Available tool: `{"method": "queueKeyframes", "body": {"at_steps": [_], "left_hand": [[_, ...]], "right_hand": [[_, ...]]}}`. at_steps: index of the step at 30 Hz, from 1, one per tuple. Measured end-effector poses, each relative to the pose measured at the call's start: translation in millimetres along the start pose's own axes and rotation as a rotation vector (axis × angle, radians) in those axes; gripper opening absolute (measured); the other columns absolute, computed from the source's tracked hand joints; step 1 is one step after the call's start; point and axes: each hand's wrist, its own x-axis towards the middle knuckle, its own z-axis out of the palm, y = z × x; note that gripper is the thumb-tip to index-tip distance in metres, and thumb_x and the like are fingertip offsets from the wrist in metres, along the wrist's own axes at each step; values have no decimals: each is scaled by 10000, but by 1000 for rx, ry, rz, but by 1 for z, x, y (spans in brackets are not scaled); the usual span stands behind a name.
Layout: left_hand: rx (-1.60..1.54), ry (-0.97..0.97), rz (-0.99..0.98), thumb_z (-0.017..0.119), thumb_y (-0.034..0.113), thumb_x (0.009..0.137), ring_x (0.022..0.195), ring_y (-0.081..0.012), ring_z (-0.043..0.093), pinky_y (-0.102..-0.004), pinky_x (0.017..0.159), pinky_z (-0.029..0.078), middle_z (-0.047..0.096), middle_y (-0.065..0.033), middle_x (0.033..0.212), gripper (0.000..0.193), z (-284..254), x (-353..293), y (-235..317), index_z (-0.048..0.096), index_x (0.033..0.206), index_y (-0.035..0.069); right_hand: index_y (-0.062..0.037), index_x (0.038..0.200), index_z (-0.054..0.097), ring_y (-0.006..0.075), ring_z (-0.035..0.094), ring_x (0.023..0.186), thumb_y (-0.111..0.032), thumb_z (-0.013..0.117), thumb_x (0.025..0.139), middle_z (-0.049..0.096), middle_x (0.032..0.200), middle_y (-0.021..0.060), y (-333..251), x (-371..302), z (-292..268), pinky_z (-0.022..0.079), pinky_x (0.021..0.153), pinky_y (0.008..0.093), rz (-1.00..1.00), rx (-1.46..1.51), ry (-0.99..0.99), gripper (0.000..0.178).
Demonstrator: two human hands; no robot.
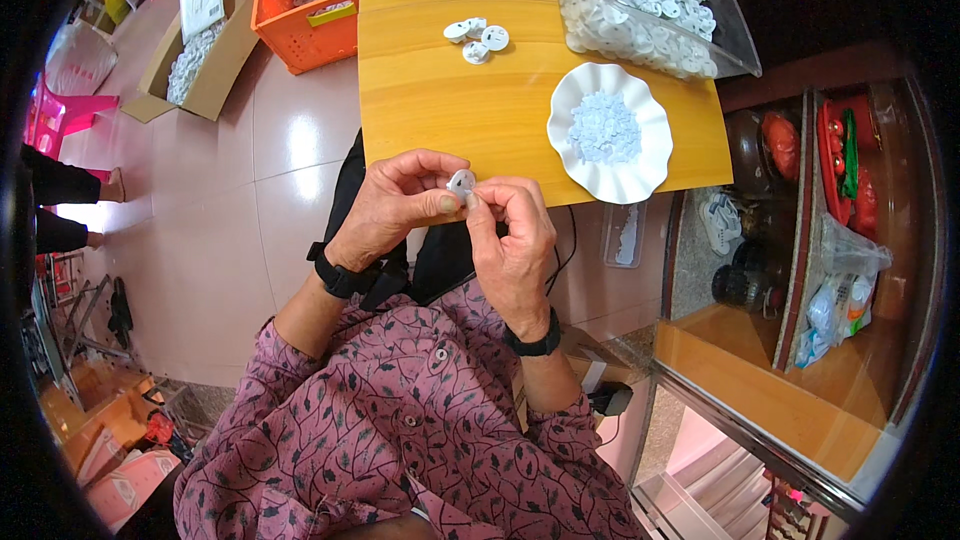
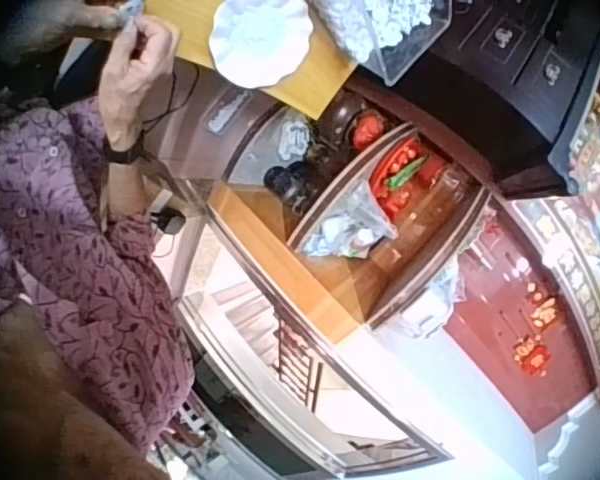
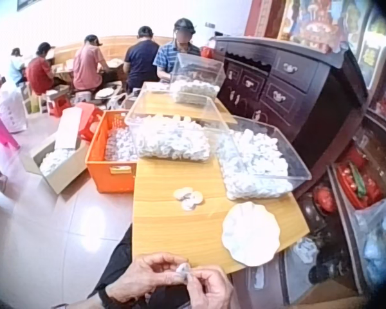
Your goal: The recorder is manual assembling small white plastic components by snapping pieces together.
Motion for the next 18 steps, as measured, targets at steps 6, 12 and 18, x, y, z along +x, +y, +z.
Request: {"method": "queueKeyframes", "body": {"at_steps": [6, 12, 18], "left_hand": [[-3, 4, 25, 735, -11, 855, 956, -158, 683, -318, 879, 592, 695, -94, 1053, 320, 1, -1, -1, 641, 1159, -35], [55, -27, 94, 740, -6, 851, 949, -159, 685, -313, 875, 594, 696, -92, 1046, 308, -2, -1, -4, 652, 1145, -34], [-41, 6, 31, 729, -2, 862, 955, -174, 690, -329, 874, 601, 694, -104, 1057, 307, 1, -5, 5, 645, 1154, -42]], "right_hand": [[-4, 944, 597, 187, 610, 760, 16, 662, 877, 600, 952, 107, -11, 4, -1, 516, 658, 291, -91, -183, -21, 96], [-2, 946, 600, 220, 613, 784, 22, 658, 878, 591, 956, 122, -14, 6, 2, 516, 654, 303, -161, -233, -33, 93], [5, 922, 612, 182, 624, 792, 10, 658, 904, 593, 967, 111, -13, 5, 3, 521, 663, 279, -118, -105, -41, 49]]}}
